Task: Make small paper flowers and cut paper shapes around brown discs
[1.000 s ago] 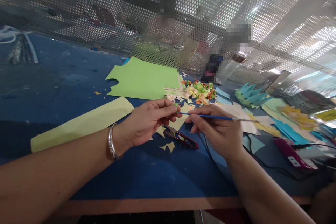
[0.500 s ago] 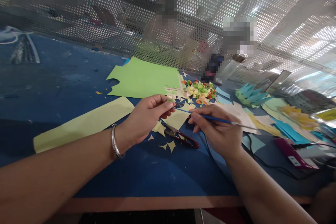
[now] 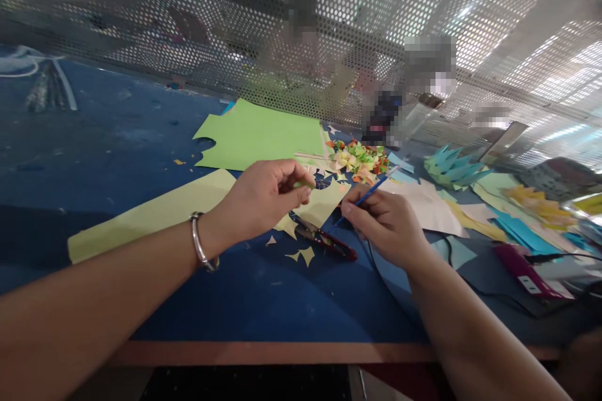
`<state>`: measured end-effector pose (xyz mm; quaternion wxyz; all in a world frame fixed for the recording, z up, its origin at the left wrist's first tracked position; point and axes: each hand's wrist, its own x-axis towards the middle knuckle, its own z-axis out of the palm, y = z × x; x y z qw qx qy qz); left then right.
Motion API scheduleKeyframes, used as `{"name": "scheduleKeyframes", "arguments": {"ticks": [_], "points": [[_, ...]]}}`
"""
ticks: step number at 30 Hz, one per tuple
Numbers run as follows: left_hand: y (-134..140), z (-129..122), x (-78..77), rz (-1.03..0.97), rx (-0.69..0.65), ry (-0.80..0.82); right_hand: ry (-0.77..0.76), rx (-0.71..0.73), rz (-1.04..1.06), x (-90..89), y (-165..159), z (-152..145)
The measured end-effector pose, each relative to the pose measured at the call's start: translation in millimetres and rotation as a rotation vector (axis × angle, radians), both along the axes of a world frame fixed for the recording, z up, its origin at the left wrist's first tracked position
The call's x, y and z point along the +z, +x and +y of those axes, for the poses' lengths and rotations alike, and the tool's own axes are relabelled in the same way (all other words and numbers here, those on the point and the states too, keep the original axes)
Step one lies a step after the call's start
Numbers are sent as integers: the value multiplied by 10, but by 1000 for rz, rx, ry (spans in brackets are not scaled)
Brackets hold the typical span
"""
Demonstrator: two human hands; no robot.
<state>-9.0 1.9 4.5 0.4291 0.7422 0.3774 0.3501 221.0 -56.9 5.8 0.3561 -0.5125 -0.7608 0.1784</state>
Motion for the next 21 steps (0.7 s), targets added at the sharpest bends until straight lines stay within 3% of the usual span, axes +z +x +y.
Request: {"name": "scheduleKeyframes", "arguments": {"ticks": [4, 8, 12, 15, 17, 21], "points": [[-86, 14, 74, 230, -249, -200, -157, 68, -162, 37, -15, -11], [-150, 6, 128, 483, -356, -196, -311, 69, -307, 43, -44, -6], [-209, 34, 219, 574, -330, -108, -320, 81, -369, 34, -63, 5], [-255, 114, 250, 635, -208, 32, -313, 98, -401, 31, -67, 7], [-282, 176, 206, 626, -134, 97, -311, 112, -435, 28, -69, 7], [-298, 236, 32, 604, -118, 171, -329, 153, -503, 8, -80, 4]]}}
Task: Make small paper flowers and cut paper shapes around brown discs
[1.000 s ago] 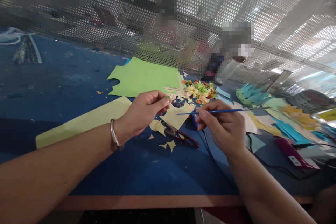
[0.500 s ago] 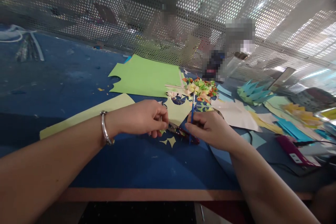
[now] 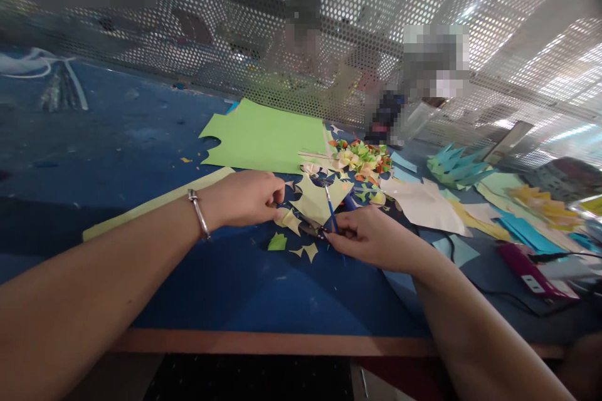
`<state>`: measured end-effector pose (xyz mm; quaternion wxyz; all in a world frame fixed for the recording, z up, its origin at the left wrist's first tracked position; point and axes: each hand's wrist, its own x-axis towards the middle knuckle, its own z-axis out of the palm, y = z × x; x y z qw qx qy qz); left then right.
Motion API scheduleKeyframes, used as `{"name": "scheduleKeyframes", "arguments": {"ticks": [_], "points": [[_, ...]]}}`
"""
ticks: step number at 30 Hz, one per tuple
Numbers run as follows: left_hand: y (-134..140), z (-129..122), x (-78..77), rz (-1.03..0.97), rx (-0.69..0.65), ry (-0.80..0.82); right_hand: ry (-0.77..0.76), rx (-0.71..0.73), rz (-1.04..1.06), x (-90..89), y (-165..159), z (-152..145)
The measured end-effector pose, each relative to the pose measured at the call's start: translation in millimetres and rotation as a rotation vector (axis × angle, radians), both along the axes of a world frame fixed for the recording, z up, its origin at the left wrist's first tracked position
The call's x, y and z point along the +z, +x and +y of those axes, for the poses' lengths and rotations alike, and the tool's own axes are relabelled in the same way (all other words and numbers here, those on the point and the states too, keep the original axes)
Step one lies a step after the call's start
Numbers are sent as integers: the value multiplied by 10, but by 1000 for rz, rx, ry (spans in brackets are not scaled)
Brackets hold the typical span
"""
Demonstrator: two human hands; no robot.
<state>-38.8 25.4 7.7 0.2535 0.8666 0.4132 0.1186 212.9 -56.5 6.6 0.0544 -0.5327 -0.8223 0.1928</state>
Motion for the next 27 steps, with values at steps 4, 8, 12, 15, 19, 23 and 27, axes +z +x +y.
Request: {"name": "scheduleKeyframes", "arguments": {"ticks": [4, 8, 12, 15, 19, 23, 27], "points": [[22, -14, -99, -7, -50, -2, -11, 33, -51, -19, -8, -3], [35, -21, -128, -50, -47, 4, -7, 42, -84, -27, -7, 0], [49, -50, -123, -32, -51, 30, -31, 44, -155, -25, -13, 7], [64, -72, -87, -26, -70, 23, -50, 34, -182, -21, -21, 7], [48, -18, -11, -39, -33, -66, -48, 39, -179, -20, -26, 0], [16, 69, 49, -353, 82, -172, -59, 46, -167, -25, -32, -2], [74, 39, 38, -647, 144, -484, -22, 44, -103, -49, -38, 1]]}}
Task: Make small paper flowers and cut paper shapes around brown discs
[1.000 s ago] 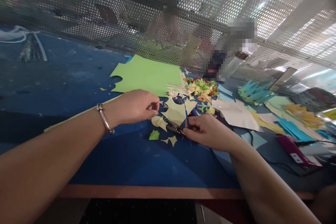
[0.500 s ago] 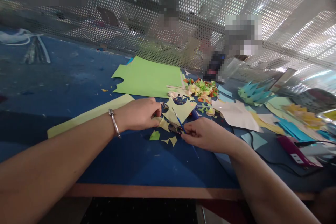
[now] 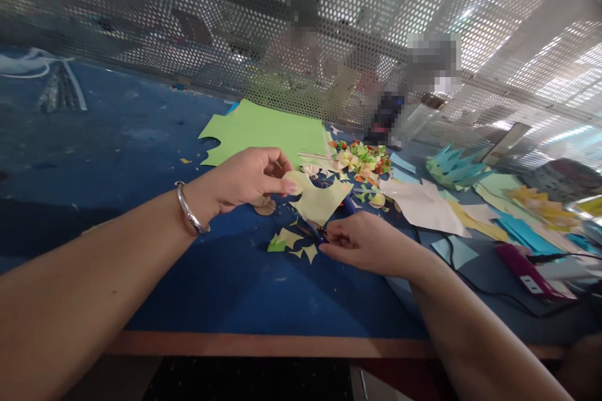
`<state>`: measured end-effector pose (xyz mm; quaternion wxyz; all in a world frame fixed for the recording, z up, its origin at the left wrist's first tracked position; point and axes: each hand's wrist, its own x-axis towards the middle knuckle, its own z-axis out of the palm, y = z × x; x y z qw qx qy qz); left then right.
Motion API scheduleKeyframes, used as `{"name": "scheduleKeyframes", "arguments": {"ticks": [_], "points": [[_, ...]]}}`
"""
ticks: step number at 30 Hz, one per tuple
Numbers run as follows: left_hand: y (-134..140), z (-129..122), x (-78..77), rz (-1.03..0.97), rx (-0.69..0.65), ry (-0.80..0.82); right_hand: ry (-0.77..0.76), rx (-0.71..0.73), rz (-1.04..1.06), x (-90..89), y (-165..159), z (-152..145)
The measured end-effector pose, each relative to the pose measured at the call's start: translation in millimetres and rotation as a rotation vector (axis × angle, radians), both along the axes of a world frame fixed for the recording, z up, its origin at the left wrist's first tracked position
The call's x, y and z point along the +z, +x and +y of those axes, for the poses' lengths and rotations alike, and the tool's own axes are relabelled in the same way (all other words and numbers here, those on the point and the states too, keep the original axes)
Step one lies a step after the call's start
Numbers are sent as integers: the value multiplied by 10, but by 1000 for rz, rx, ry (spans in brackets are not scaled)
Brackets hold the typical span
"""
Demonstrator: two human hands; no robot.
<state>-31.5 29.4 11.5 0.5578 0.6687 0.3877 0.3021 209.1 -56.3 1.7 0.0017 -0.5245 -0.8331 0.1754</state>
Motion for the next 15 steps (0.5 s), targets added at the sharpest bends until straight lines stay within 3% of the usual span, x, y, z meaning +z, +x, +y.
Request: {"name": "scheduleKeyframes", "arguments": {"ticks": [3, 8, 15], "points": [[94, -71, -57, -150, -23, -219, 198, -33, 197, -34, -2, -12], [217, -181, -113, -295, -15, -378, 621, -8, 390, -93, -11, -49], [249, -241, -109, -309, -126, -517, 739, 138, 322, -135, -15, -31]]}}
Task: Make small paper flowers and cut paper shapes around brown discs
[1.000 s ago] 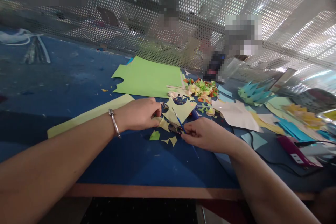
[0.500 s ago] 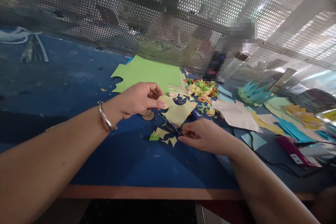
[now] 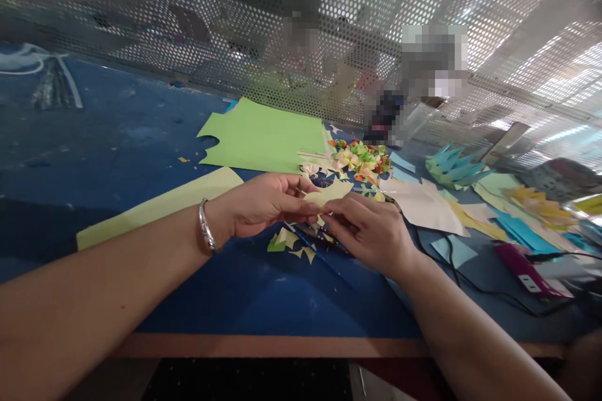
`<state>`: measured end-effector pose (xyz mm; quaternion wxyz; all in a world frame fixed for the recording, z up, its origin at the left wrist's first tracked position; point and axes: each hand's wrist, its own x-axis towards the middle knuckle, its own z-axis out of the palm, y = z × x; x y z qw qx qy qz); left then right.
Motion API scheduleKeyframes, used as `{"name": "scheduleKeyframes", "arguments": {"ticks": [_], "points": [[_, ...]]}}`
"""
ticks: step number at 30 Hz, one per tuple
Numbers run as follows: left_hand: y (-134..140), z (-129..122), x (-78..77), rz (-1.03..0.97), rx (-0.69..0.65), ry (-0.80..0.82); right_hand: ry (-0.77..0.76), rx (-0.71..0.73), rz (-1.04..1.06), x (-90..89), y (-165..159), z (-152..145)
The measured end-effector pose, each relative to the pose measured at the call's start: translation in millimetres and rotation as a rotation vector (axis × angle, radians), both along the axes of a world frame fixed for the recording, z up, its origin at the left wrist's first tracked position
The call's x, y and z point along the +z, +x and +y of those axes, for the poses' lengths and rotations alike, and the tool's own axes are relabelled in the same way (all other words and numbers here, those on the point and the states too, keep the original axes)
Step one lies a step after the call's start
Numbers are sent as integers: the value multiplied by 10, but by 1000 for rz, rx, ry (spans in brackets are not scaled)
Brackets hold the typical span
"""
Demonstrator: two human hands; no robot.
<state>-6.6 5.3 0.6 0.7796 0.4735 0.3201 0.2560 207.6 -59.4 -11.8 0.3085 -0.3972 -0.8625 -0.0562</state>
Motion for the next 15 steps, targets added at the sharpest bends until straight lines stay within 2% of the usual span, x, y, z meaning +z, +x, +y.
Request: {"name": "scheduleKeyframes", "arguments": {"ticks": [4, 7, 15], "points": [[-3, -5, -24, 42, -54, 98, -25, 15, 40, 3, 0, 0], [5, -27, -23, 62, -31, 178, -92, -3, 106, 0, -1, -2], [35, -90, 45, -1, -40, 192, -191, -102, 311, -15, 3, 40]]}}
